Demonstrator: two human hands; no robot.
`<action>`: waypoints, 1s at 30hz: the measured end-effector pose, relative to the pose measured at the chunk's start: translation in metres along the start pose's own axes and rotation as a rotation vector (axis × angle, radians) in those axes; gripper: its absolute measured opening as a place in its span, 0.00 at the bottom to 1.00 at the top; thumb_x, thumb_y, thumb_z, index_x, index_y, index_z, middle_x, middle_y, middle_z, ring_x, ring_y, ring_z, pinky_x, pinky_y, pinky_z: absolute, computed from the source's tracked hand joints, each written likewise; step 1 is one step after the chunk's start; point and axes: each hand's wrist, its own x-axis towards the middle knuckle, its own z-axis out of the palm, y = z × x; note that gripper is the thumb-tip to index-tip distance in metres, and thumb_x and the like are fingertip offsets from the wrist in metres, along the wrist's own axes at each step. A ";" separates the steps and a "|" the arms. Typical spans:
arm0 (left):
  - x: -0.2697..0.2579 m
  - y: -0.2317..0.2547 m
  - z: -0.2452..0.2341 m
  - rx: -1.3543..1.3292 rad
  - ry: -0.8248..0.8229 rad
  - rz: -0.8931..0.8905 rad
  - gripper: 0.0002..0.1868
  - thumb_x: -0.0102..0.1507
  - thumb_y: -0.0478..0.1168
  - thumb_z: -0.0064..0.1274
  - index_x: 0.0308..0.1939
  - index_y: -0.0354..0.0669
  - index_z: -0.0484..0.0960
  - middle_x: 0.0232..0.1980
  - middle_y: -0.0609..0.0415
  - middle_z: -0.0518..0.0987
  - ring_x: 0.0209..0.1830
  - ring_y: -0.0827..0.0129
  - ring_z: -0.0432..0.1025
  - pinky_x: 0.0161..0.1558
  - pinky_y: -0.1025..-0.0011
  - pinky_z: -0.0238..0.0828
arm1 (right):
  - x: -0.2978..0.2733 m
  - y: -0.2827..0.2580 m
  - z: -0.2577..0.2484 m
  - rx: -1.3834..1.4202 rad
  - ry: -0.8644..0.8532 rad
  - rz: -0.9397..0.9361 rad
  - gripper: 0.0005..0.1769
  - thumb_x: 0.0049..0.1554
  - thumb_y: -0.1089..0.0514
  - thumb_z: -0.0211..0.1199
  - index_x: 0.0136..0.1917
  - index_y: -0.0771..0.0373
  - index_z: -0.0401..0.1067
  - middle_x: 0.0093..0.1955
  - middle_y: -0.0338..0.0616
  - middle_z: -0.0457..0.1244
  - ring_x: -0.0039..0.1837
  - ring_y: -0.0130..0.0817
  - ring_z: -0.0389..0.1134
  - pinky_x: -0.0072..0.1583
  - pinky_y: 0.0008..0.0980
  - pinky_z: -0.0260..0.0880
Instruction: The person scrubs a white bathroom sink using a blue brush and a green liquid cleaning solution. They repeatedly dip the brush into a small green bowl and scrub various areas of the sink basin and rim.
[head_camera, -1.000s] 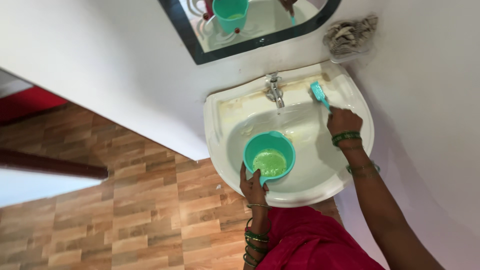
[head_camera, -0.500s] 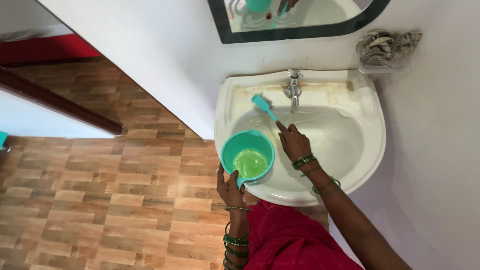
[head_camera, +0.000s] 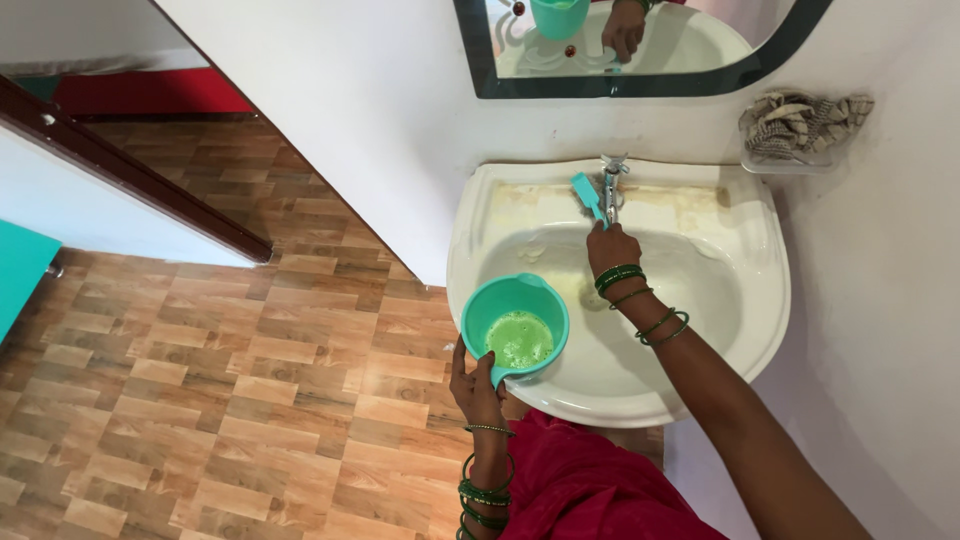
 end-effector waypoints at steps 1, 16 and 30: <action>-0.001 0.002 0.000 0.007 0.003 0.004 0.33 0.62 0.31 0.50 0.73 0.35 0.66 0.21 0.53 0.77 0.10 0.79 0.59 0.13 0.78 0.51 | -0.001 -0.002 0.001 0.002 -0.006 0.000 0.15 0.59 0.62 0.58 0.58 0.68 0.74 0.40 0.53 0.67 0.35 0.48 0.72 0.34 0.41 0.73; -0.001 0.015 -0.012 0.003 0.083 0.087 0.33 0.64 0.33 0.50 0.74 0.35 0.64 0.16 0.56 0.70 0.10 0.80 0.56 0.14 0.78 0.47 | -0.072 -0.092 -0.044 0.502 -0.192 -0.165 0.25 0.58 0.60 0.55 0.69 0.50 0.68 0.40 0.51 0.64 0.37 0.53 0.69 0.39 0.48 0.71; 0.005 0.007 -0.007 -0.009 0.102 0.077 0.32 0.64 0.31 0.49 0.74 0.32 0.65 0.19 0.54 0.74 0.12 0.80 0.58 0.16 0.78 0.49 | -0.059 -0.032 -0.054 0.379 -0.139 0.065 0.15 0.63 0.49 0.57 0.61 0.44 0.77 0.37 0.48 0.67 0.41 0.51 0.69 0.42 0.49 0.70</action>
